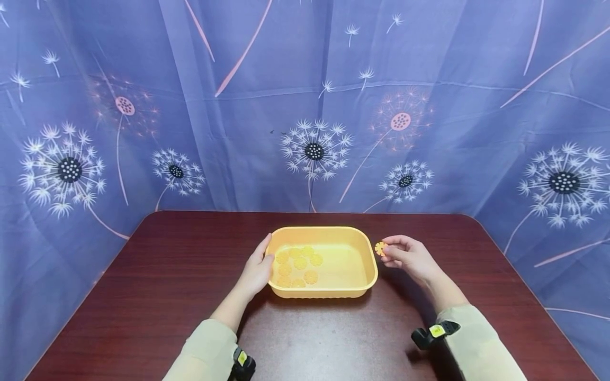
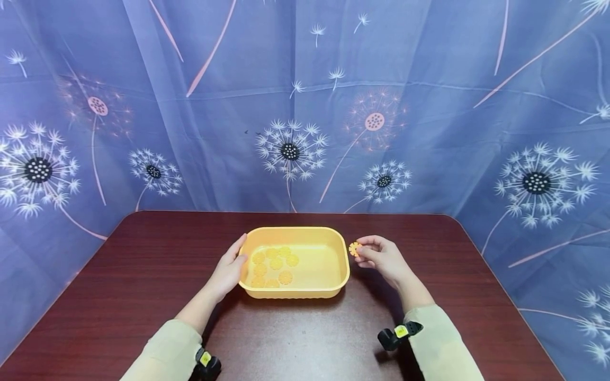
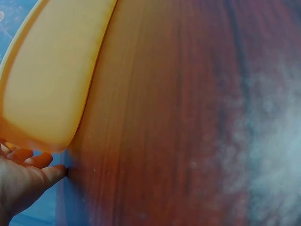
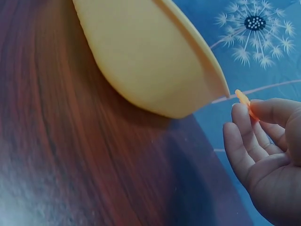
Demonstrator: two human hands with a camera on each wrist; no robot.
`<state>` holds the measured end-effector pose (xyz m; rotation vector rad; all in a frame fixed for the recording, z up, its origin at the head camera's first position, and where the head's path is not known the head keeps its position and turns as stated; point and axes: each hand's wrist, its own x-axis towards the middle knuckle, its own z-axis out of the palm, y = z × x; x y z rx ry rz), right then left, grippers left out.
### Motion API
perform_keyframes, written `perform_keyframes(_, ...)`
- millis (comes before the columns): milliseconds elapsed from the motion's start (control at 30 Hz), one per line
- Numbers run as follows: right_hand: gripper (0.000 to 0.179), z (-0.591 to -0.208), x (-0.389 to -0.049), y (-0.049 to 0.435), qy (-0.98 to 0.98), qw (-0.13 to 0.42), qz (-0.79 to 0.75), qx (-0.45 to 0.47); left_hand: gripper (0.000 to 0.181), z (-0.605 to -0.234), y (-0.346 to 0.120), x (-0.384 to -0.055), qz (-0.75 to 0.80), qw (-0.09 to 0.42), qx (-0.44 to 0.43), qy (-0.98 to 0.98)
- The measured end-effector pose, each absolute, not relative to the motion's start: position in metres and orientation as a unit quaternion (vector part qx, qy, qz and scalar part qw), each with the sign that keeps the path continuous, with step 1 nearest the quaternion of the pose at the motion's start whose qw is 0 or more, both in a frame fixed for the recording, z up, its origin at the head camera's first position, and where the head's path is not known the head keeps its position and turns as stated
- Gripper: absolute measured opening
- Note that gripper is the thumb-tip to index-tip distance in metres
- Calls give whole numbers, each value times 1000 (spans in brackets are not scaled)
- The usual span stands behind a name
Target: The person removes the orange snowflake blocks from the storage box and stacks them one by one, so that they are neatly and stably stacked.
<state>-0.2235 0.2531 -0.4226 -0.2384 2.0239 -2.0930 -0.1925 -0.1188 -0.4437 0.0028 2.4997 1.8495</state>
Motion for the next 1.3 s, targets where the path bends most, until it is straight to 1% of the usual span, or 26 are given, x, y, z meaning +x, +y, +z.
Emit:
perform_keyframes(467, 20, -431, -226, 272, 706, 121, -695, -67, 55, -440, -117, -193, 588, 13, 2, 809)
perform_keyframes(833, 40, -442, -233, 281, 752, 128, -646, -34, 55, -439, -117, -195, 584, 17, 3, 811)
perform_keyframes(933, 42, -442, -236, 282, 763, 125, -634, -22, 55, -438, -116, -196, 581, 19, 2, 814)
perform_keyframes(1167, 46, -441, -241, 284, 779, 120, -615, -28, 55, -439, -118, -195, 585, 24, -3, 811)
perform_keyframes(1300, 45, -444, -244, 284, 786, 123, -605, -24, 54, -442, -119, -194, 585, 25, -3, 811)
